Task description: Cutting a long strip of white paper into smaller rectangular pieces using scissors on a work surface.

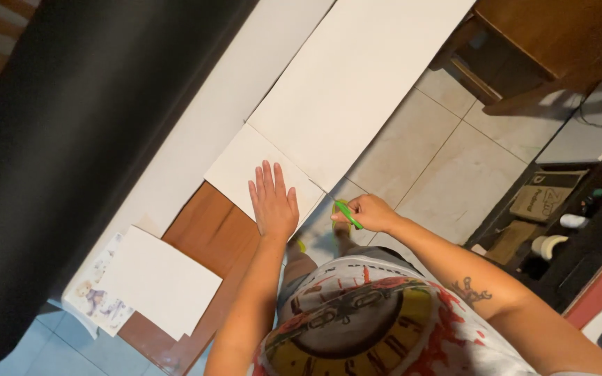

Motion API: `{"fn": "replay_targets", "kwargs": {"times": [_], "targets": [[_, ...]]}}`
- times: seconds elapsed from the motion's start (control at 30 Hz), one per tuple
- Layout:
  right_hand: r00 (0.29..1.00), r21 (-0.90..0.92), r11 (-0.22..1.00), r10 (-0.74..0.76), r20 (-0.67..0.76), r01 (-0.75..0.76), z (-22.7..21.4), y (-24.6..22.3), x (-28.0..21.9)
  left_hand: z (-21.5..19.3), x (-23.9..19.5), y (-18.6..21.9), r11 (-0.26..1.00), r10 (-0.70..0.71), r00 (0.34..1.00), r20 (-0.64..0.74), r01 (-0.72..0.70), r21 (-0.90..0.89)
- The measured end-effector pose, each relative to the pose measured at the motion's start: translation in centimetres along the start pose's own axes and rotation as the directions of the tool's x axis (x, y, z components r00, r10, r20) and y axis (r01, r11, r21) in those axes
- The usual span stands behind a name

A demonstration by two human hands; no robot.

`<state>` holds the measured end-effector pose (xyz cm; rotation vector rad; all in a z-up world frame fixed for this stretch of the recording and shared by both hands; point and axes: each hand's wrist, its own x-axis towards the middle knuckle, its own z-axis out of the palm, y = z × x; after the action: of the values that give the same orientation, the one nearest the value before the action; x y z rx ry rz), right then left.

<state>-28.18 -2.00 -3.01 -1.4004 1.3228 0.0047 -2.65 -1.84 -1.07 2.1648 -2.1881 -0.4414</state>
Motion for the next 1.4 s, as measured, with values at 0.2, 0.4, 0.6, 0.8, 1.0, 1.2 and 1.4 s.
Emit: {"fn": "replay_targets", "kwargs": {"times": [0.2,0.4,0.6,0.8,1.0,1.2,1.4], "targets": [[0.998,0.008,0.998,0.056,-0.029,-0.056,0.4,0.1,0.0,-0.5,0.0,0.3,1.0,-0.015,0.999,0.038,0.014,0.013],[0.993,0.083,0.99,0.114,-0.036,-0.111,-0.1,-0.9,-0.2,0.0,0.0,0.1,1.0,-0.005,1.0,-0.005,0.005,0.023],[0.995,0.009,0.995,0.096,-0.003,-0.096,-0.8,-2.9,0.7,0.3,0.0,0.0,1.0,0.002,1.0,-0.013,-0.001,0.019],[0.99,-0.024,0.996,0.08,-0.112,-0.083,0.5,-1.6,0.8,0.6,0.0,-0.2,1.0,0.012,0.999,-0.041,-0.011,0.018],[0.995,0.022,0.995,0.098,-0.031,-0.097,-0.8,-4.3,0.5,0.8,0.0,-0.3,1.0,0.008,0.999,-0.044,-0.008,0.008],[0.995,-0.137,0.986,0.089,-0.053,-0.095,-1.4,-7.0,0.0,0.7,0.0,-0.2,1.0,0.011,0.999,-0.037,-0.011,0.012],[0.995,-0.125,0.99,0.061,-0.081,-0.07,-0.9,-4.8,1.3,0.5,0.0,0.0,1.0,-0.002,1.0,-0.029,0.003,0.018]]}}
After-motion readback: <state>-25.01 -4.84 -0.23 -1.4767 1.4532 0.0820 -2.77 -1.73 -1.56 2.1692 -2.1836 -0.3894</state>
